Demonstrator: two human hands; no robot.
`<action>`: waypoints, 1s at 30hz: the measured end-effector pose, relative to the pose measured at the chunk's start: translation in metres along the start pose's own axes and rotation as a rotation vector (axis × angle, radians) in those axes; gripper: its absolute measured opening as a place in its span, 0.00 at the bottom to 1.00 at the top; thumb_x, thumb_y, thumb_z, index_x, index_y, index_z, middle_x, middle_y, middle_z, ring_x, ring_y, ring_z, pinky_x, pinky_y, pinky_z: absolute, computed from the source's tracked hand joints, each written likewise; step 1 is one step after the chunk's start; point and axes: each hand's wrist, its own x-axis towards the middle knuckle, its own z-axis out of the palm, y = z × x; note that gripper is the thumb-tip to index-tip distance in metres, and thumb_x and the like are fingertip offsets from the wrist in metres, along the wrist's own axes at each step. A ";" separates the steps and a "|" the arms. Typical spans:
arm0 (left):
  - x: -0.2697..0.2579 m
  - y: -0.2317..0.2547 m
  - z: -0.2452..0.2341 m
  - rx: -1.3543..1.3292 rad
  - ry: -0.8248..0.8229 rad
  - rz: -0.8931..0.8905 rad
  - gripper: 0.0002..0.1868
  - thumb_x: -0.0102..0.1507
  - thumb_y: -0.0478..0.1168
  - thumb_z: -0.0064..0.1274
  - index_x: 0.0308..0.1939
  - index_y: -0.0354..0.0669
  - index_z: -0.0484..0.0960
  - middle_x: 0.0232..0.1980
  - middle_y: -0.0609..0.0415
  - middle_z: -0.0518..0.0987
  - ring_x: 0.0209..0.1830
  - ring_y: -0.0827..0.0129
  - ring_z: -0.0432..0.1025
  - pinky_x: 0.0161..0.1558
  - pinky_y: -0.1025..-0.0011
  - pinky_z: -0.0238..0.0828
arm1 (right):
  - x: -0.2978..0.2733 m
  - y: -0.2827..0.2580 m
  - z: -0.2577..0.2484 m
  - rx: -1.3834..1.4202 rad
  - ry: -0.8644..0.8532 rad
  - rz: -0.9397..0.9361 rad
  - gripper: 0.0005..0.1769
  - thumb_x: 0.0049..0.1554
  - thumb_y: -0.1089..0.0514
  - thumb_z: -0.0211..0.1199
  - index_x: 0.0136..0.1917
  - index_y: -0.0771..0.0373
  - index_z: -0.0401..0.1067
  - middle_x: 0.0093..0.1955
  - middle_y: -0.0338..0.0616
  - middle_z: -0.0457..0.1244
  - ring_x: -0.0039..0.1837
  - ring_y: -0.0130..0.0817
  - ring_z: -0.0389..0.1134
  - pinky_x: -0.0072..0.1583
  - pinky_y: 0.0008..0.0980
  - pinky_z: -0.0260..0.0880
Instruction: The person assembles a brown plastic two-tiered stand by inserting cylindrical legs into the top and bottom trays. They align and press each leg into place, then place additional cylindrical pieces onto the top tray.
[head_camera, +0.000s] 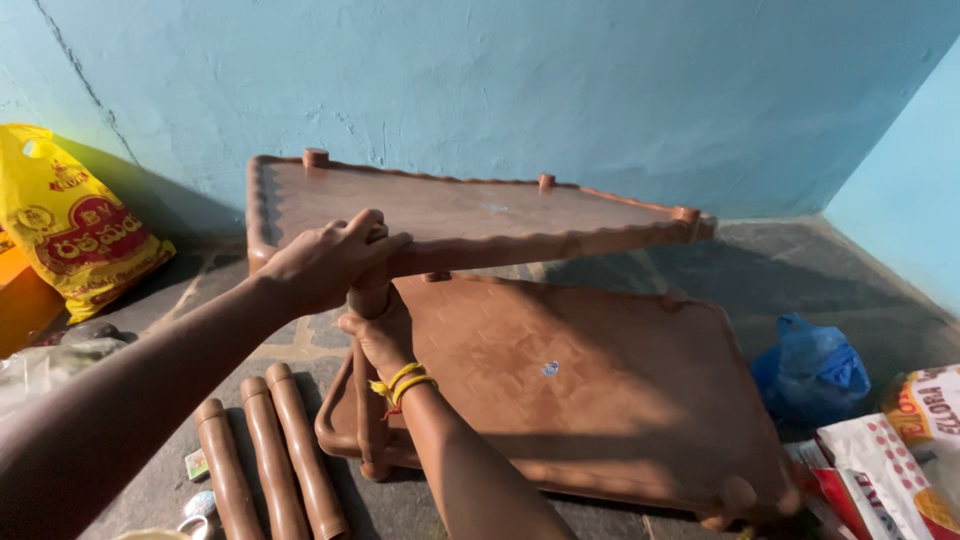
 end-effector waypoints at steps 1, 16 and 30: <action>-0.002 0.001 0.000 -0.061 0.031 -0.008 0.43 0.61 0.35 0.56 0.78 0.63 0.57 0.68 0.46 0.64 0.56 0.55 0.75 0.50 0.63 0.79 | 0.000 0.001 0.000 -0.046 0.015 -0.016 0.29 0.42 0.64 0.69 0.59 0.64 0.70 0.46 0.36 0.66 0.48 0.27 0.68 0.53 0.30 0.72; -0.046 0.031 0.103 -1.642 1.483 -1.061 0.52 0.66 0.61 0.55 0.80 0.46 0.39 0.82 0.37 0.40 0.82 0.49 0.45 0.77 0.50 0.46 | -0.015 -0.024 0.009 -0.388 0.039 -0.136 0.30 0.49 0.52 0.75 0.60 0.67 0.70 0.53 0.46 0.70 0.53 0.34 0.72 0.56 0.34 0.73; -0.005 0.055 -0.013 -1.603 1.695 -0.530 0.43 0.57 0.49 0.36 0.76 0.37 0.68 0.81 0.45 0.65 0.81 0.54 0.60 0.82 0.55 0.51 | -0.010 -0.004 0.001 -0.423 0.241 -0.041 0.30 0.52 0.48 0.69 0.64 0.65 0.73 0.54 0.50 0.73 0.56 0.32 0.75 0.57 0.31 0.72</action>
